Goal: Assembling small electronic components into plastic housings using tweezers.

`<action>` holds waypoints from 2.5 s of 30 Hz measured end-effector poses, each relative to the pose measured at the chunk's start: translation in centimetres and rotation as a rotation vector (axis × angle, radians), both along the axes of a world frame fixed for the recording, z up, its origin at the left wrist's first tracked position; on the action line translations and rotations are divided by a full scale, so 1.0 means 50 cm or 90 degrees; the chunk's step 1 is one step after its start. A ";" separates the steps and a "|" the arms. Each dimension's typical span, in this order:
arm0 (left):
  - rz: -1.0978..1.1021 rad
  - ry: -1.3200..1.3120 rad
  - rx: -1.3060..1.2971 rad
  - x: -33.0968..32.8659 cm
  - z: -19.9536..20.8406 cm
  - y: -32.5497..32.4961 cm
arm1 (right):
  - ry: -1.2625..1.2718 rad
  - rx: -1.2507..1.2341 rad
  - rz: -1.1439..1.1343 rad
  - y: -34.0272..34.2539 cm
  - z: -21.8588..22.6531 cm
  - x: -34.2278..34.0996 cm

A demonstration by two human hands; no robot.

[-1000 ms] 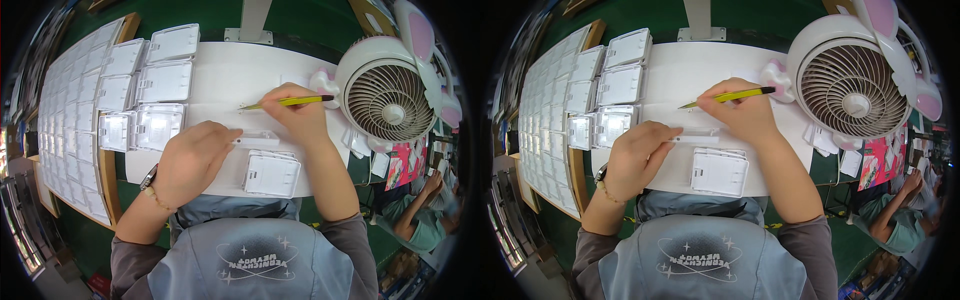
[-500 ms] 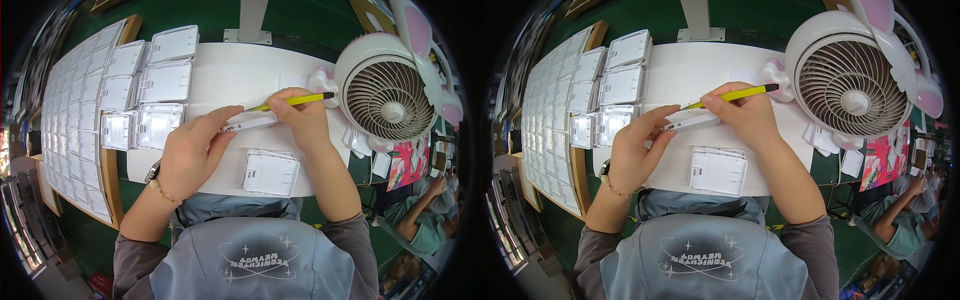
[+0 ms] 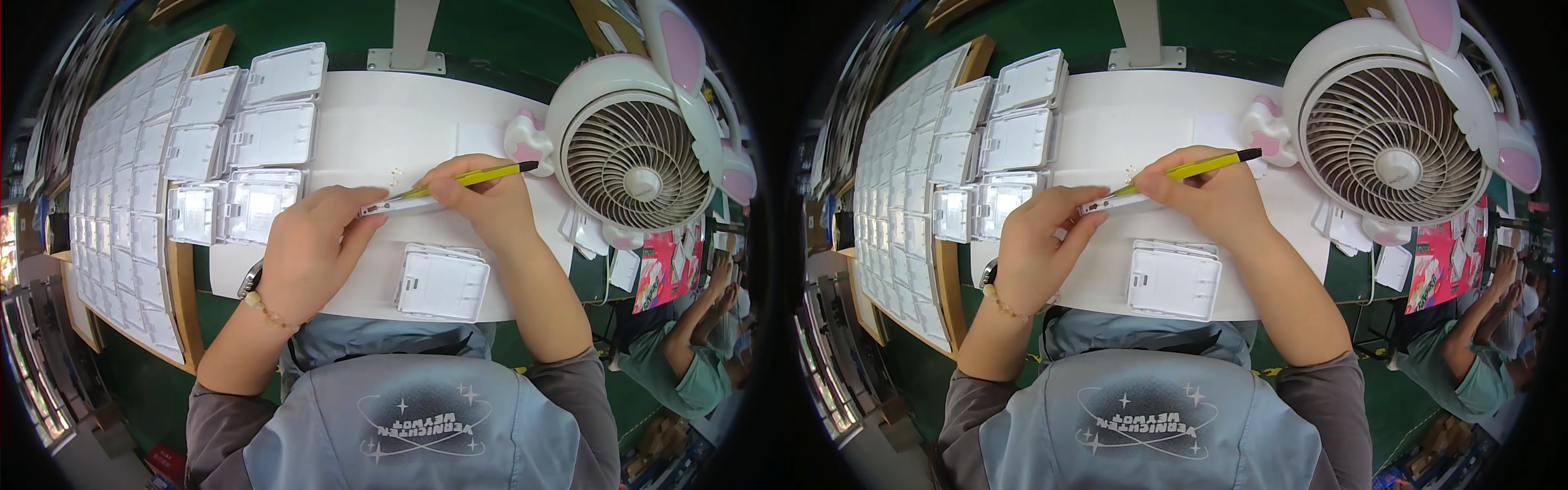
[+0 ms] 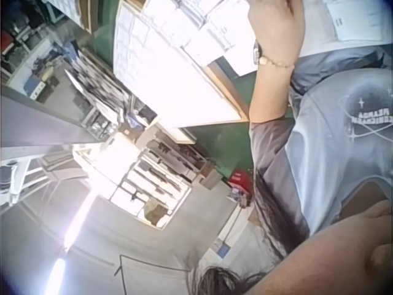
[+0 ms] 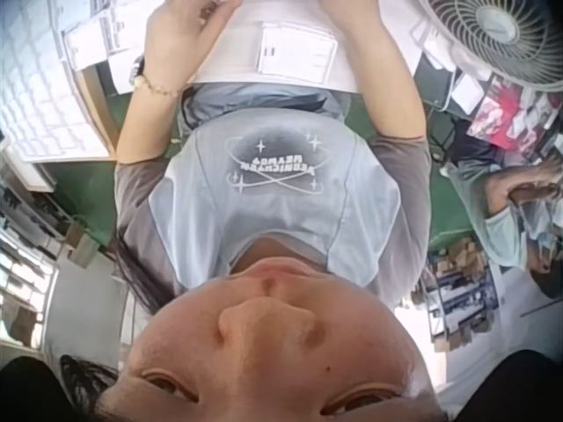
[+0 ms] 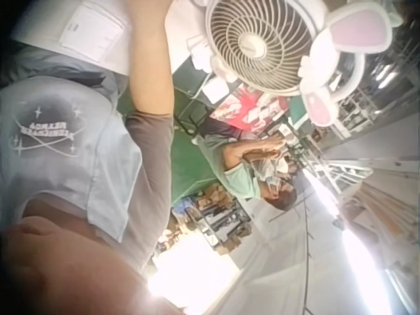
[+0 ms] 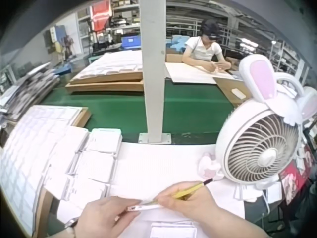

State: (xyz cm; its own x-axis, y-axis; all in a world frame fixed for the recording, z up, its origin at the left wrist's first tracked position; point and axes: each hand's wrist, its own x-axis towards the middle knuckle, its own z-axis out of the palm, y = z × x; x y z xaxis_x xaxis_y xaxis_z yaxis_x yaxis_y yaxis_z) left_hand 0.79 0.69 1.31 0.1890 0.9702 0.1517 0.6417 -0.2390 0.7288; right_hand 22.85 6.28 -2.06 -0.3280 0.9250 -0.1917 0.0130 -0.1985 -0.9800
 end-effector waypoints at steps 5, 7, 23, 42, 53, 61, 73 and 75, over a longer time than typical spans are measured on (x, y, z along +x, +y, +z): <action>-0.007 0.018 0.020 0.004 0.001 0.002 | 0.000 0.039 0.045 -0.004 0.003 0.000; -0.016 0.033 0.019 0.002 0.003 0.005 | 0.002 0.037 0.044 -0.004 0.006 0.000; -0.089 -0.176 -0.376 -0.036 0.040 0.068 | 0.021 0.139 0.105 0.022 -0.016 0.011; -0.241 0.029 -0.587 -0.025 0.083 0.189 | 0.015 0.191 0.130 0.026 -0.016 0.021; -0.252 0.012 -0.590 -0.021 0.079 0.183 | 0.026 0.221 0.066 0.033 -0.006 0.033; -0.239 0.019 -0.534 -0.026 0.088 0.159 | -0.062 0.543 -0.020 -0.019 0.142 0.034; -0.327 0.089 0.302 0.030 0.039 -0.101 | -0.219 0.516 -0.109 -0.235 0.081 0.167; -0.324 0.092 0.286 0.040 0.004 -0.119 | -0.359 0.519 -0.046 -0.225 0.070 0.142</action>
